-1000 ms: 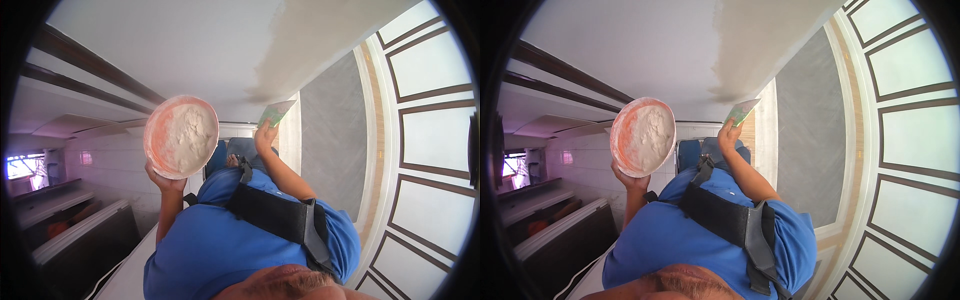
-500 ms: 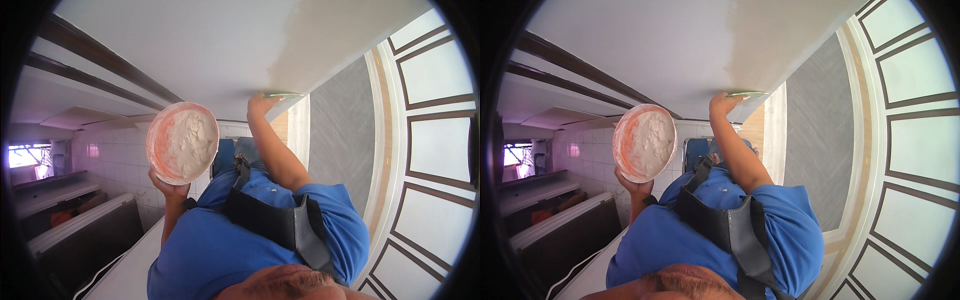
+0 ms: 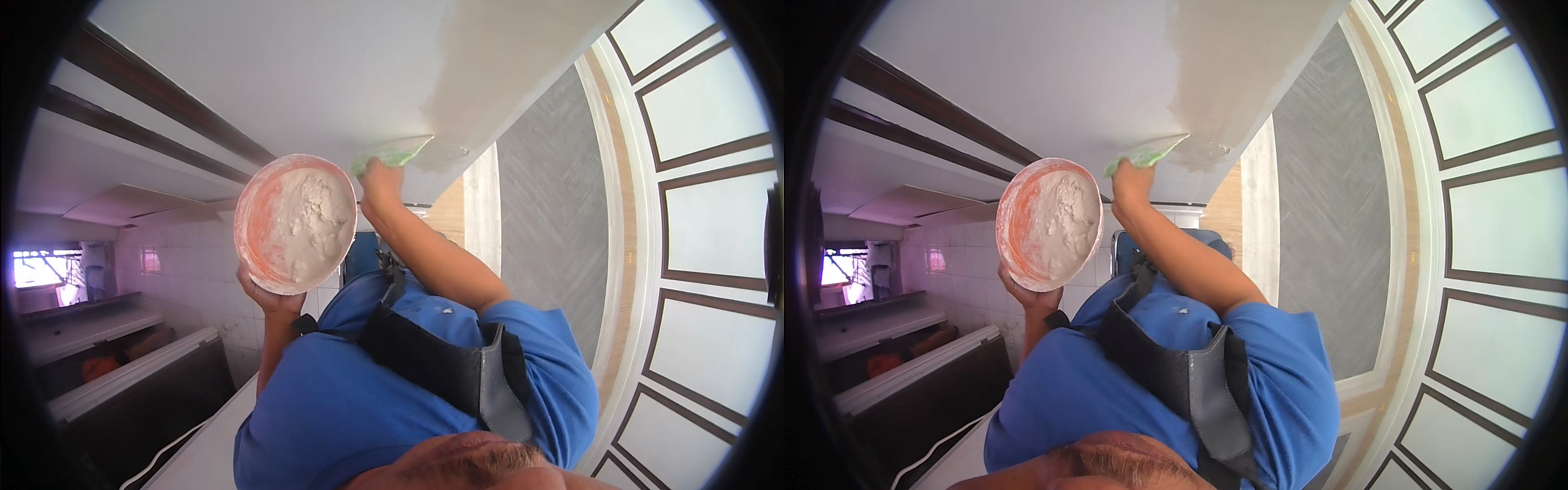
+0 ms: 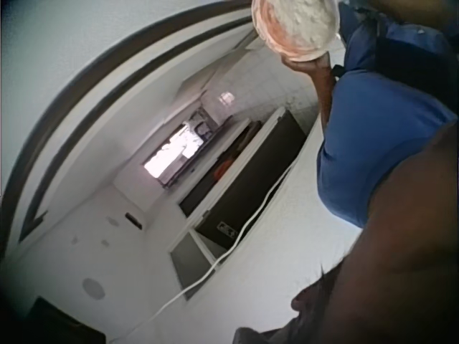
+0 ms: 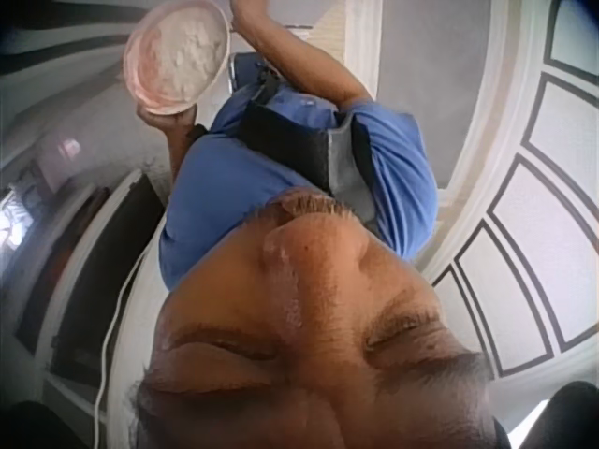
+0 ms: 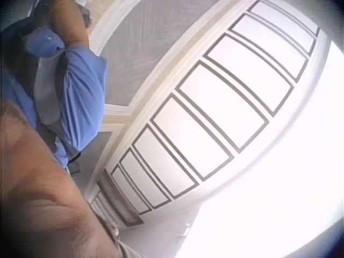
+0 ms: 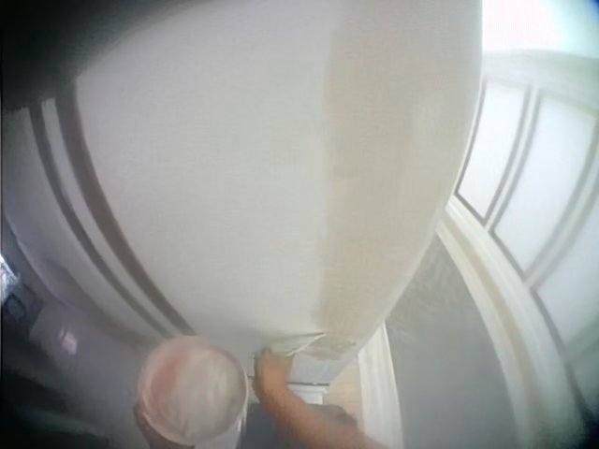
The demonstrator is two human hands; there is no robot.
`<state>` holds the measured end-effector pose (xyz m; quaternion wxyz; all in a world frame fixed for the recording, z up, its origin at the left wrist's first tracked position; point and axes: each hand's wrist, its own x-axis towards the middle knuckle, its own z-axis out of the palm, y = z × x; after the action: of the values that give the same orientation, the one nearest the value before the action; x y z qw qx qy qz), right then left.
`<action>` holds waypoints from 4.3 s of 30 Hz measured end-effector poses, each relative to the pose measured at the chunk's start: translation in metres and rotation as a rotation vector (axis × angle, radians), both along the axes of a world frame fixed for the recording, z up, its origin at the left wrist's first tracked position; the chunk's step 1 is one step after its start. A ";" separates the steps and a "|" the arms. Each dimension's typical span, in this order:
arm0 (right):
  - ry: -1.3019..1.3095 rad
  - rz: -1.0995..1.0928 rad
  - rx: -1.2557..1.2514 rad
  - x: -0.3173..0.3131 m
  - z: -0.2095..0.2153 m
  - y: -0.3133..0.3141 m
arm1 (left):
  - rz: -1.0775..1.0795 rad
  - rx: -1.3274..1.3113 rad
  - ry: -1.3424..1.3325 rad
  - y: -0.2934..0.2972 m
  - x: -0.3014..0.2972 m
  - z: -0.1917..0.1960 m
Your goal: The person applies a white paste to a ceiling using a green trowel and a container. They repeatedly scoop the paste and spread it across the ceiling surface while standing on a ladder.
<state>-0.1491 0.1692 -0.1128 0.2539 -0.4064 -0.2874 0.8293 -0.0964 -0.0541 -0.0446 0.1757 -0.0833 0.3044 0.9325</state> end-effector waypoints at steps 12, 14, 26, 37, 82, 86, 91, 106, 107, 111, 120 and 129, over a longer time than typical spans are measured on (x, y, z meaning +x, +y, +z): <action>0.217 -0.068 -0.383 0.103 -0.154 0.086 | -0.032 0.003 0.003 -0.003 0.001 -0.002; 0.224 -0.088 -0.334 0.098 -0.164 0.091 | -0.042 0.033 0.000 -0.005 -0.001 -0.005; 0.399 -0.066 -0.220 0.104 -0.062 0.114 | -0.020 0.109 -0.038 -0.009 -0.004 -0.014; 0.464 -0.053 0.048 0.115 0.136 0.097 | -0.112 0.270 -0.023 -0.013 -0.008 -0.021; -0.424 -0.172 0.970 0.067 0.018 0.070 | -0.062 -0.007 0.096 -0.012 -0.004 -0.017; -0.482 -0.152 0.991 0.015 0.026 0.068 | 0.026 -0.602 0.606 -0.014 -0.004 -0.028; -0.478 -0.099 0.978 -0.020 0.021 0.053 | 0.009 -0.011 0.052 0.001 0.000 -0.006; 0.027 -0.035 0.020 0.125 -0.013 0.072 | 0.046 0.089 -0.032 0.000 0.003 -0.008; 0.052 -0.079 -0.073 0.124 -0.021 0.081 | 0.026 0.113 -0.011 -0.001 0.002 -0.010; 0.251 -0.145 -0.203 0.114 -0.044 0.104 | -0.016 0.109 -0.014 -0.002 -0.002 -0.003; 0.417 -0.124 -0.074 0.116 0.028 0.127 | -0.043 0.152 -0.044 -0.010 -0.005 -0.015; 0.443 -0.167 0.141 0.125 0.192 0.125 | -0.099 0.260 -0.016 -0.009 -0.004 -0.014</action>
<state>-0.0237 0.2938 0.0793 0.4062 -0.2183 -0.2470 0.8523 -0.1004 -0.0634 -0.0582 0.2331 -0.0522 0.1835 0.9536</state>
